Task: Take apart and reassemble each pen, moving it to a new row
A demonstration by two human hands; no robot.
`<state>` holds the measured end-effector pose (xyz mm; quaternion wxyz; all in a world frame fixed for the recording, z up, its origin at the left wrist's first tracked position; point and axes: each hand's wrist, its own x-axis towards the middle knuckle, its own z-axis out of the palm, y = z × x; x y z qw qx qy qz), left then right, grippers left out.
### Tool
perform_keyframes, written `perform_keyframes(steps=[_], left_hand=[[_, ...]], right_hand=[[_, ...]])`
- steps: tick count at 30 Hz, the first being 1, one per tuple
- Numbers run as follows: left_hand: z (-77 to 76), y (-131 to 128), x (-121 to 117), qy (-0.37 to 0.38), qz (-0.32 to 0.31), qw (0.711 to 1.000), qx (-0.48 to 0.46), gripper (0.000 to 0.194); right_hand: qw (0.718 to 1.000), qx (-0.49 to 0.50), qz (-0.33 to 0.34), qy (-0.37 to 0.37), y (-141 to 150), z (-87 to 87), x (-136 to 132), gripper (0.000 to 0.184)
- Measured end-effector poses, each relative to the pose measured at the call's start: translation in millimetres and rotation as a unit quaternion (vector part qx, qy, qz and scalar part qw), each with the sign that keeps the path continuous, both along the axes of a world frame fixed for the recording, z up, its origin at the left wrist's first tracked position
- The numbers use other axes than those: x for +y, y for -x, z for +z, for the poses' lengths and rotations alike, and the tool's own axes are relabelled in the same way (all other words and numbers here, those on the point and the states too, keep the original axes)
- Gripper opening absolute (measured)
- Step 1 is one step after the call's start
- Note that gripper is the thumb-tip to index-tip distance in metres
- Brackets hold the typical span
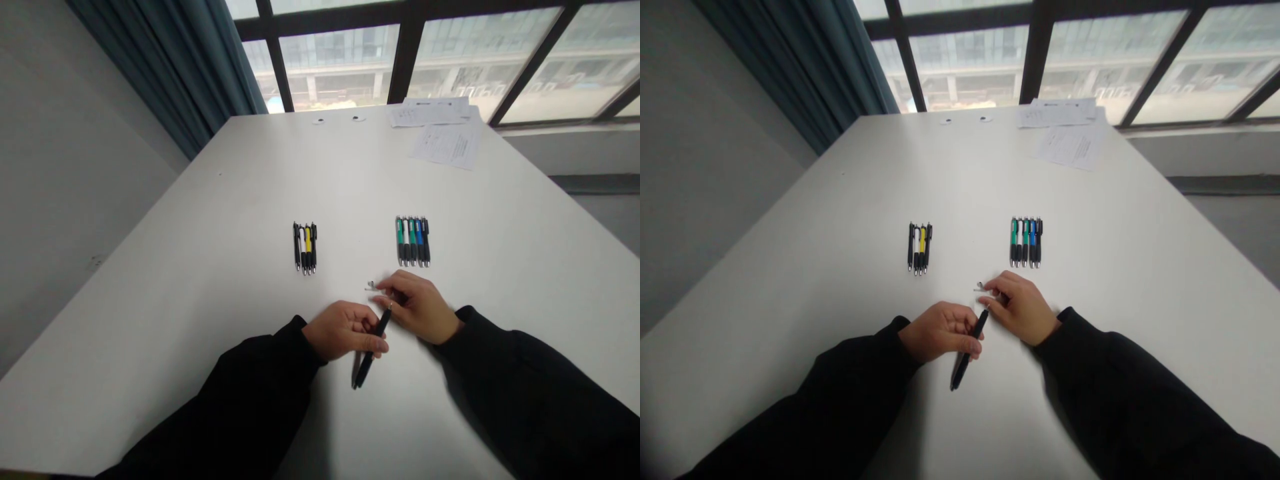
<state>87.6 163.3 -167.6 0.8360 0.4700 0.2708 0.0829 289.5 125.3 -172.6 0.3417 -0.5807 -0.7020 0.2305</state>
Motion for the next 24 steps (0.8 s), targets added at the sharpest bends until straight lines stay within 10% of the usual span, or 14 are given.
perform_keyframes(steps=[9, 13, 24], left_hand=[[-4.9, 1.6, 1.5, -0.008, -0.003, 1.0, -0.007, 0.037], [-4.9, 1.7, 1.2, -0.013, 0.004, 1.0, -0.004, 0.037], [-3.1, 1.1, 1.8, -0.009, 0.001, 1.0, 0.002, 0.037]], right_hand=[[0.995, -0.08, 0.059, -0.013, 9.0, 2.1, -2.9, 0.014], [0.988, 0.127, 0.056, 0.06, -0.5, 1.6, -5.8, 0.015], [0.84, 0.508, 0.055, 0.186, -19.5, -7.0, -5.7, 0.029]])
